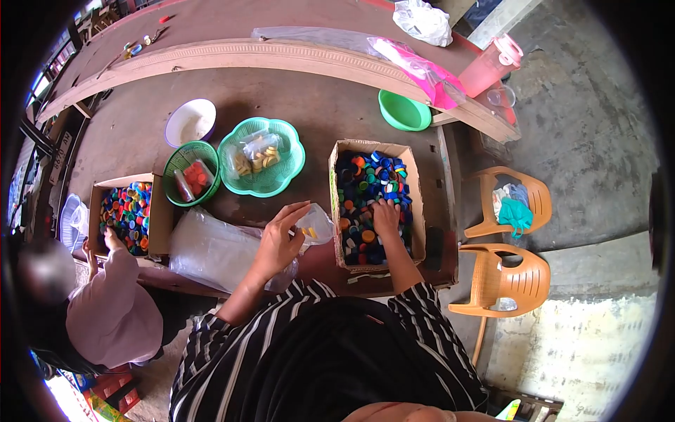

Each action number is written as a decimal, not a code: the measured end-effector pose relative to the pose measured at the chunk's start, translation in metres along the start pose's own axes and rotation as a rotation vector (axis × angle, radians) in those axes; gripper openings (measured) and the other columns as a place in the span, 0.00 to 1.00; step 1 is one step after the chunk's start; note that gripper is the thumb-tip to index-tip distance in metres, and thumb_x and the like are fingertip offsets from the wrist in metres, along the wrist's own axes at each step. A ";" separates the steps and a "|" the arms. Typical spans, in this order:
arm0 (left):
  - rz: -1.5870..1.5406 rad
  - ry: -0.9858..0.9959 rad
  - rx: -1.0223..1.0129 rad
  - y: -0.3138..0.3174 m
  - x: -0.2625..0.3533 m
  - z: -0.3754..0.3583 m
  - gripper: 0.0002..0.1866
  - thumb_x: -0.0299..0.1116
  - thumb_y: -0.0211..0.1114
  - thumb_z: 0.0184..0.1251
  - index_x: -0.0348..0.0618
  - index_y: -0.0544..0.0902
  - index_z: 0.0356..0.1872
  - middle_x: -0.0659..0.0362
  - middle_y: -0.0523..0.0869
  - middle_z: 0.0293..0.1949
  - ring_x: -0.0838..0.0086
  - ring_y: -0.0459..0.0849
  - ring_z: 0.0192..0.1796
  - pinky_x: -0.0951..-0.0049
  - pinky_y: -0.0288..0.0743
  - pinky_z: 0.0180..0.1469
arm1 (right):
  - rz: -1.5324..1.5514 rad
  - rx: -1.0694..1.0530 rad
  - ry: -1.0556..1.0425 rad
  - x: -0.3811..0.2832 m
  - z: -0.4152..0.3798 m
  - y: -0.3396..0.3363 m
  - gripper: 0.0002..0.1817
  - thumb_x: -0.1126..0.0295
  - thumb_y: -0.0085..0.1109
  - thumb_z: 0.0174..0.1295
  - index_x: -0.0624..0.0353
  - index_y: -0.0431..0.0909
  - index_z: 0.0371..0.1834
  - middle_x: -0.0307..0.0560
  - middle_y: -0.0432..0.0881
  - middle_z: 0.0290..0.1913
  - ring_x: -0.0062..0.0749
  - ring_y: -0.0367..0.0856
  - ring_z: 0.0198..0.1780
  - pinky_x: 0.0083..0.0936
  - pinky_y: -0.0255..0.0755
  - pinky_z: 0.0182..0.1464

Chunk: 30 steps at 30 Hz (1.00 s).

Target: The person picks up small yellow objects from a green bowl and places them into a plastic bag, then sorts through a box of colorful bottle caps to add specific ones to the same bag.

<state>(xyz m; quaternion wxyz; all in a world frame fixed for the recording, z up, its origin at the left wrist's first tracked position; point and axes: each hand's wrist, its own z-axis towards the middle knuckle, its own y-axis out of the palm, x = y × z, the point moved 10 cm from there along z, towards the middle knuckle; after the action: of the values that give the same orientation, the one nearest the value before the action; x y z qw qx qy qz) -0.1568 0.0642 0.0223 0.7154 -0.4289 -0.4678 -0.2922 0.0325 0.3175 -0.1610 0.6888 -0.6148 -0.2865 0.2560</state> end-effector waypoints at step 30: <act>0.001 0.101 -0.046 0.025 0.018 0.001 0.27 0.17 0.56 0.55 0.33 0.80 0.60 0.48 0.81 0.62 0.58 0.87 0.46 0.67 0.81 0.46 | 1.643 -0.114 0.212 -0.036 -0.054 -0.113 0.17 0.69 0.57 0.74 0.65 0.75 0.61 0.44 0.83 0.55 0.22 0.82 0.52 0.22 0.76 0.56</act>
<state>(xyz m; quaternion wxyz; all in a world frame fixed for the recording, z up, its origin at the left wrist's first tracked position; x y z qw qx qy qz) -0.1301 0.0763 0.0304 0.7282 -0.4304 -0.4239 -0.3238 0.0455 0.2410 -0.0562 0.2737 -0.6831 0.3075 0.6033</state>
